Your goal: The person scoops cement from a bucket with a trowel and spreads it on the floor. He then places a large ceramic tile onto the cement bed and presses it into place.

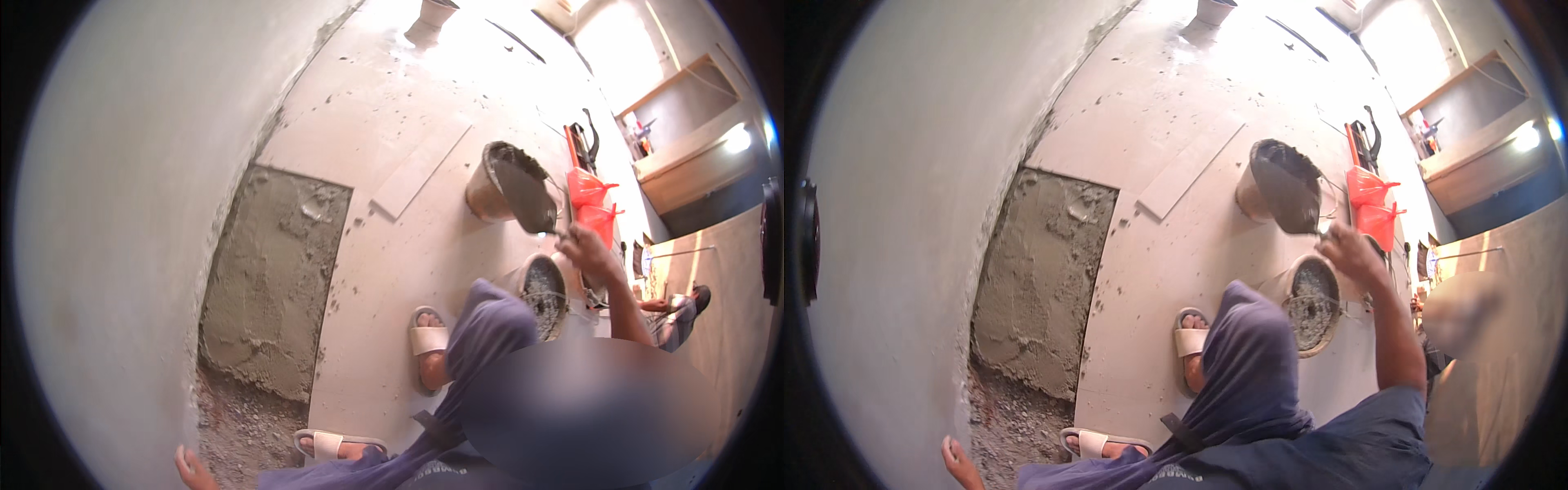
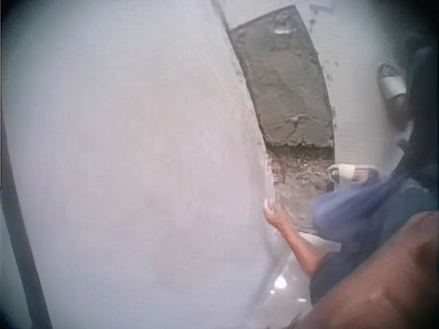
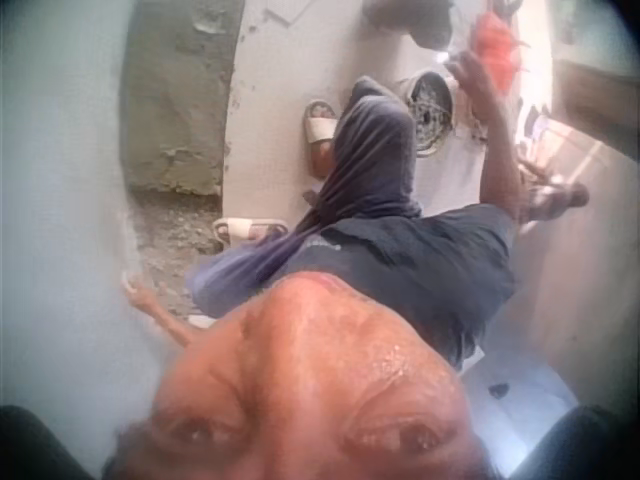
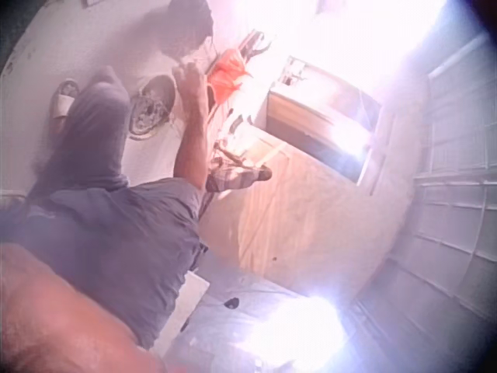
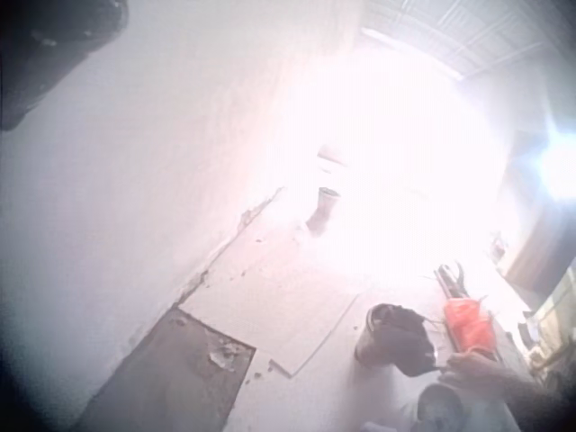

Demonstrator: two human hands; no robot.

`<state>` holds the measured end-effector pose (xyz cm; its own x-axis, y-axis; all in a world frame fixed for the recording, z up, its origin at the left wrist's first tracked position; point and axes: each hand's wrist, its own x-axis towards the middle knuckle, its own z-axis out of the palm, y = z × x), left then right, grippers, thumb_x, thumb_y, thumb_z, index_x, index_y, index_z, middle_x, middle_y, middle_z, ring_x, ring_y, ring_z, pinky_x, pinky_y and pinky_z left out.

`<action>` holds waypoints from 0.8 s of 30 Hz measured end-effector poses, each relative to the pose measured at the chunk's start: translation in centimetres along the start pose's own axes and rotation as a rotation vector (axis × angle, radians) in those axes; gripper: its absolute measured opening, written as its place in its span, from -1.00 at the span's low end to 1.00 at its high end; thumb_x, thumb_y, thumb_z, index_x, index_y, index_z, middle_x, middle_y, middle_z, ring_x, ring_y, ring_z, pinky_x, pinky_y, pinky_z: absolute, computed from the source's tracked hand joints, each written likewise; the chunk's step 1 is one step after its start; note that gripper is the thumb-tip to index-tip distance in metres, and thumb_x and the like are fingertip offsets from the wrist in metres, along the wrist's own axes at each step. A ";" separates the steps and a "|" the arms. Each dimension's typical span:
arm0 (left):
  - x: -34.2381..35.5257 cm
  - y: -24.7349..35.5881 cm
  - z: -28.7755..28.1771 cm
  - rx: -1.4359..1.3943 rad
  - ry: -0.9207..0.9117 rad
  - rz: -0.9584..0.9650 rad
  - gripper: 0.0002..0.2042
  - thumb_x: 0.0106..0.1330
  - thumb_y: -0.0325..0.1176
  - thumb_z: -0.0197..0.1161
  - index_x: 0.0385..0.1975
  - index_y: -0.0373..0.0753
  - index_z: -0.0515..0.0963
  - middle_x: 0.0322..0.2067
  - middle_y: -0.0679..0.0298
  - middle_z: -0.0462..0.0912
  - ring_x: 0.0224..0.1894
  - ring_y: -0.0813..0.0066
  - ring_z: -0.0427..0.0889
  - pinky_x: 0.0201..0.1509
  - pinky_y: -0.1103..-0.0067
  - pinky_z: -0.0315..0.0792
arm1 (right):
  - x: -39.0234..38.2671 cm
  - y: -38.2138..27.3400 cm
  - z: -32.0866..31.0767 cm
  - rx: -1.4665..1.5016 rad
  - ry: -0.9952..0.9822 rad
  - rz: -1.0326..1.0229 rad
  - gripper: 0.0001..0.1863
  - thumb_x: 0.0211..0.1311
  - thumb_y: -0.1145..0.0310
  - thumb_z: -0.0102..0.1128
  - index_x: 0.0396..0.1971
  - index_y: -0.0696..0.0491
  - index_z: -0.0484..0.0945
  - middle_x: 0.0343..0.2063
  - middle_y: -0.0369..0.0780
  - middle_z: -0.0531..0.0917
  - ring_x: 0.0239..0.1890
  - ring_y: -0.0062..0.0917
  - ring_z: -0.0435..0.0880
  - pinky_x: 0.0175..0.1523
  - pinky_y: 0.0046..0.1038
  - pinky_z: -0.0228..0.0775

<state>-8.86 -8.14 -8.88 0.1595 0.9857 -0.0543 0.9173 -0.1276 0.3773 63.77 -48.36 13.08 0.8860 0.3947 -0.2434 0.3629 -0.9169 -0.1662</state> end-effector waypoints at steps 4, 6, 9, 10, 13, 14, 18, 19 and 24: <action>-3.0 4.7 -11.1 0.151 -0.181 -0.206 -0.64 0.36 -0.29 0.04 0.06 -0.37 0.44 -0.10 -0.05 0.56 -0.02 0.13 0.53 0.09 0.39 0.40 | -2.4 8.9 -2.0 0.244 -0.192 0.181 -0.68 0.09 0.24 0.19 -0.35 0.23 0.47 -0.52 0.00 0.61 -0.46 -0.32 0.64 -0.31 -0.29 0.47; -6.0 8.4 -15.1 0.115 -0.334 -0.219 -0.63 0.32 -0.35 0.06 0.11 -0.29 0.42 -0.09 -0.06 0.56 -0.02 0.08 0.53 0.11 0.37 0.39 | -5.7 12.6 -3.3 0.321 -0.330 0.404 -0.73 0.07 0.29 0.19 -0.37 0.21 0.49 -0.58 -0.12 0.59 -0.56 -0.43 0.60 -0.42 -0.36 0.46; -9.6 15.8 -18.5 0.153 -0.496 -0.293 -0.63 0.32 -0.34 0.06 0.10 -0.30 0.42 -0.11 -0.05 0.57 -0.03 0.09 0.54 0.09 0.38 0.39 | -11.8 15.9 -6.0 0.363 -0.495 0.571 -0.74 0.05 0.32 0.18 -0.36 0.22 0.50 -0.61 -0.15 0.59 -0.60 -0.45 0.59 -0.47 -0.35 0.49; -10.8 18.6 -19.4 0.159 -0.544 -0.319 -0.64 0.32 -0.34 0.06 0.09 -0.30 0.42 -0.12 -0.05 0.57 -0.04 0.10 0.54 0.09 0.38 0.40 | -14.6 16.5 -7.0 0.397 -0.532 0.609 -0.71 0.02 0.30 0.18 -0.35 0.24 0.53 -0.58 -0.10 0.62 -0.59 -0.38 0.63 -0.43 -0.31 0.50; -13.3 27.0 -21.8 0.134 -0.635 -0.388 -0.64 0.32 -0.33 0.06 0.08 -0.32 0.43 -0.13 -0.04 0.57 -0.05 0.11 0.55 0.07 0.39 0.40 | -21.9 17.1 -9.4 0.249 -0.716 0.720 -0.63 -0.04 0.30 0.18 -0.24 0.24 0.58 -0.48 -0.01 0.67 -0.54 -0.32 0.68 -0.36 -0.28 0.54; -14.1 29.2 -22.6 0.116 -0.646 -0.406 -0.65 0.32 -0.33 0.06 0.07 -0.32 0.43 -0.14 -0.03 0.57 -0.06 0.11 0.55 0.06 0.39 0.40 | -24.1 17.6 -9.9 0.334 -0.730 0.799 -0.60 -0.04 0.31 0.18 -0.19 0.22 0.58 -0.44 0.00 0.67 -0.52 -0.31 0.69 -0.35 -0.30 0.54; -15.3 34.1 -27.2 0.088 -0.681 -0.402 -0.65 0.33 -0.32 0.07 0.05 -0.34 0.44 -0.16 -0.02 0.57 -0.08 0.13 0.56 0.04 0.40 0.41 | -30.7 17.8 -10.3 0.675 -0.681 1.019 -0.73 -0.04 0.35 0.18 -0.32 0.16 0.61 -0.60 -0.12 0.60 -0.65 -0.34 0.55 -0.61 -0.24 0.40; -14.9 34.3 -28.3 0.085 -0.690 -0.383 -0.65 0.33 -0.32 0.07 0.05 -0.34 0.44 -0.16 -0.02 0.57 -0.08 0.14 0.56 0.04 0.40 0.42 | -31.7 17.6 -10.5 0.812 -0.655 1.013 -0.77 -0.04 0.36 0.19 -0.42 0.21 0.60 -0.64 -0.10 0.57 -0.67 -0.34 0.54 -0.62 -0.23 0.38; -13.4 33.5 -30.6 0.027 -0.716 -0.321 -0.66 0.33 -0.31 0.07 0.03 -0.37 0.45 -0.19 0.00 0.57 -0.11 0.16 0.57 0.01 0.41 0.43 | -30.9 15.2 -12.7 0.833 -0.570 0.977 -0.77 -0.03 0.35 0.19 -0.50 0.26 0.56 -0.66 -0.08 0.57 -0.65 -0.29 0.61 -0.57 -0.25 0.46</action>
<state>8.59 -22.23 32.81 0.0736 0.6649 -0.7433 0.9654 0.1396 0.2204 45.60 -75.26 30.20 0.3677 -0.2203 -0.9035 -0.7767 -0.6071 -0.1680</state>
